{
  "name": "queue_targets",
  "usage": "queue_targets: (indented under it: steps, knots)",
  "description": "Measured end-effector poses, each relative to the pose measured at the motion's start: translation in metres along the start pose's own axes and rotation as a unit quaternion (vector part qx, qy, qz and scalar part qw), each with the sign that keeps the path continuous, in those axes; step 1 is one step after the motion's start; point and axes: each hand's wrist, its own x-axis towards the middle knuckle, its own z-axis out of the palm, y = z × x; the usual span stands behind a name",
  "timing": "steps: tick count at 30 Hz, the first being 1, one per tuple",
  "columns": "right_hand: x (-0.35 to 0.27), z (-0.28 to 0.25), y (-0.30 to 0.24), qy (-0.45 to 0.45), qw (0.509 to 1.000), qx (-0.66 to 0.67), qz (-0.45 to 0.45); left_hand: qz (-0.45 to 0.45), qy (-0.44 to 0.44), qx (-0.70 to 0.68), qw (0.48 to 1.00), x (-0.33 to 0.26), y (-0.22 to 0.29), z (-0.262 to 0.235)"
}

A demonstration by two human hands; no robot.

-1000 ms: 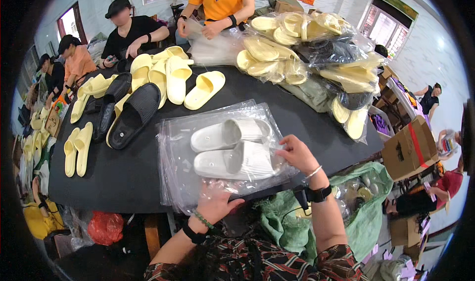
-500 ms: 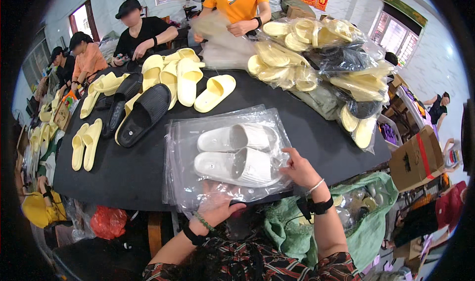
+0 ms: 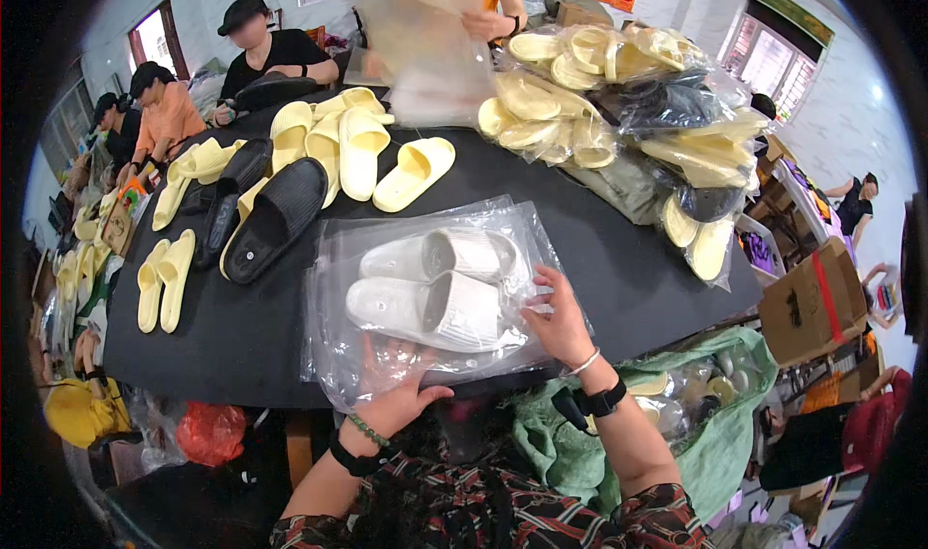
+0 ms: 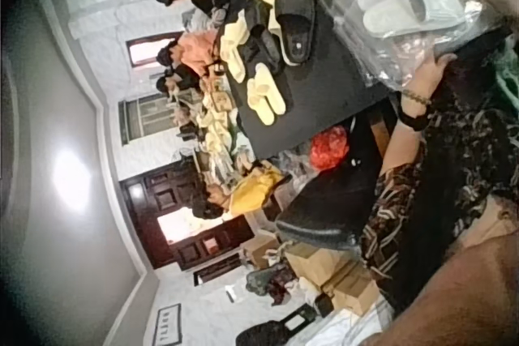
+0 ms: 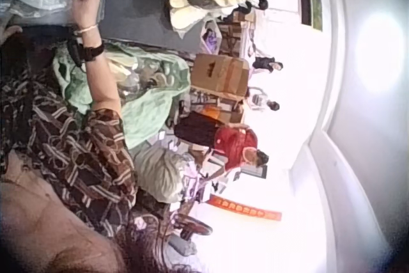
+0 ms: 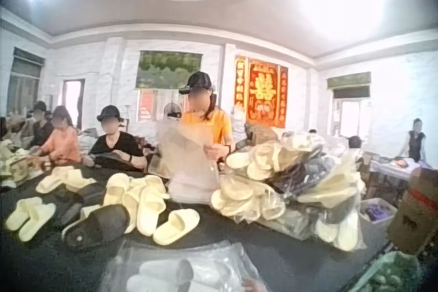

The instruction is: The recorder is packaging yellow and white slippers into plastic bags at a manufacturing facility.

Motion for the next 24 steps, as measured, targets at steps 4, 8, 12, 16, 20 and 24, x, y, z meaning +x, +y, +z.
queue_targets:
  steps: [4,8,12,16,20,24]
  knots:
    - [-0.020,-0.017,-0.002,0.023,0.990,-0.137,0.035,-0.012,-0.026,0.076,0.997,-0.009,-0.001,0.015]
    - [-0.028,-0.038,-0.002,-0.050,0.988,-0.004,0.149,-0.009,-0.003,0.088,0.996,-0.004,0.001,0.019]
    - [-0.034,-0.032,0.010,-0.021,0.993,-0.066,0.092,-0.005,0.011,0.102,0.995,0.006,0.009,0.012]
    - [-0.035,-0.023,-0.003,-0.040,0.988,-0.111,0.102,-0.019,0.030,0.103,0.994,-0.007,0.005,0.009]
    - [-0.034,-0.018,0.004,-0.028,0.980,-0.159,0.114,0.025,0.044,0.093,0.994,-0.022,0.001,-0.001]
    - [-0.033,-0.016,0.003,-0.031,0.981,-0.174,0.079,-0.014,0.104,0.095,0.990,-0.033,-0.024,-0.008]
